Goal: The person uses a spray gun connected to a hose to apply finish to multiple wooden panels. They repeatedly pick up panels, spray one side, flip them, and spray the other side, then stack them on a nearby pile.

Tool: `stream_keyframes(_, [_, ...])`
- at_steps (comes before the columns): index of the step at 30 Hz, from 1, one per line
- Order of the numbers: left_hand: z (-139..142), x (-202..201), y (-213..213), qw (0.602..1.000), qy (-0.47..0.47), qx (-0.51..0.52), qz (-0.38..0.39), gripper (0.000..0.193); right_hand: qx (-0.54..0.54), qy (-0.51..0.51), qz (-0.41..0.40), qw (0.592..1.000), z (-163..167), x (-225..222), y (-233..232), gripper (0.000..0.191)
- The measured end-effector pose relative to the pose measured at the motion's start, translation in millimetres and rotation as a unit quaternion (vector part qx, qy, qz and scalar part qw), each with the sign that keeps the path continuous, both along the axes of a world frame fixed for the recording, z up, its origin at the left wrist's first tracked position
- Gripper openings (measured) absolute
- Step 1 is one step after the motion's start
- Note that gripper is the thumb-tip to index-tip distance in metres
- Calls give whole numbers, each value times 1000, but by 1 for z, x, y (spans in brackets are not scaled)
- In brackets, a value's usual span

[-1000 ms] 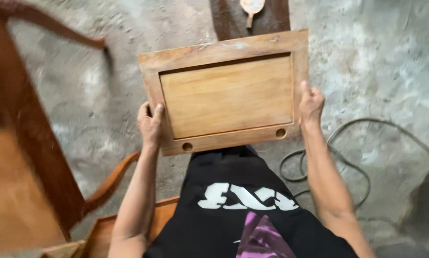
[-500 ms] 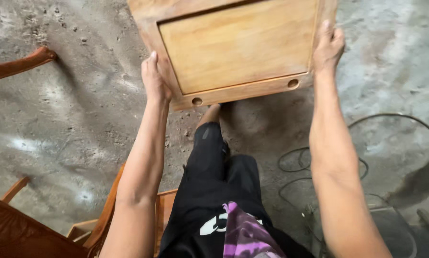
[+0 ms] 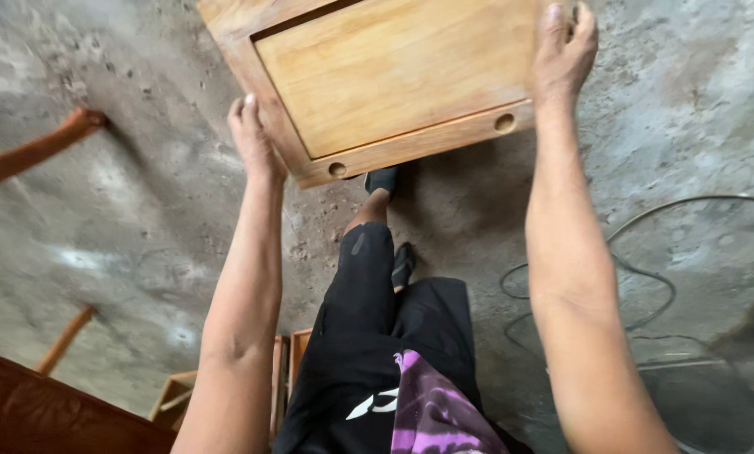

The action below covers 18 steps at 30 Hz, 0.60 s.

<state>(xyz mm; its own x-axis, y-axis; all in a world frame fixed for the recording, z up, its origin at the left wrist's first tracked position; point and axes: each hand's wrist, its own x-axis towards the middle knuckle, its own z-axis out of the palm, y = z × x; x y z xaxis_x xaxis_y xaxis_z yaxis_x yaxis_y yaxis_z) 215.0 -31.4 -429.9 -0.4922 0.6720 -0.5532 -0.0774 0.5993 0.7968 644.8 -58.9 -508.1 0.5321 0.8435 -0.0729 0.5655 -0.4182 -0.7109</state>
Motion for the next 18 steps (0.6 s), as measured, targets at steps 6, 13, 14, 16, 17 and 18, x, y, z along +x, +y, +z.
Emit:
stream_keyframes(6, [57, 37, -36, 907, 374, 10, -194, 77, 29, -121, 41, 991, 95, -7, -71, 73])
stream_keyframes(13, [163, 262, -221, 903, -249, -129, -325, 49, 278, 17, 146, 949, 275, -45, -256, 66])
stream_keyframes(14, [189, 286, -253, 878, -341, -160, -295, 50, 259, 38, 159, 952, 294, -35, -288, 69])
stream_keyframes(16, [229, 341, -308, 785, -517, -237, -246, 51, 206, -7, 165, 964, 316, 8, -349, 65])
stream_keyframes(17, [241, 373, -333, 715, -596, -288, -226, 52, 167, -73, 157, 971, 321, 41, -382, 60])
stream_keyframes(18, [255, 401, -360, 701, -581, -279, -304, 47, 111, -129, 141, 975, 331, 72, -425, 55])
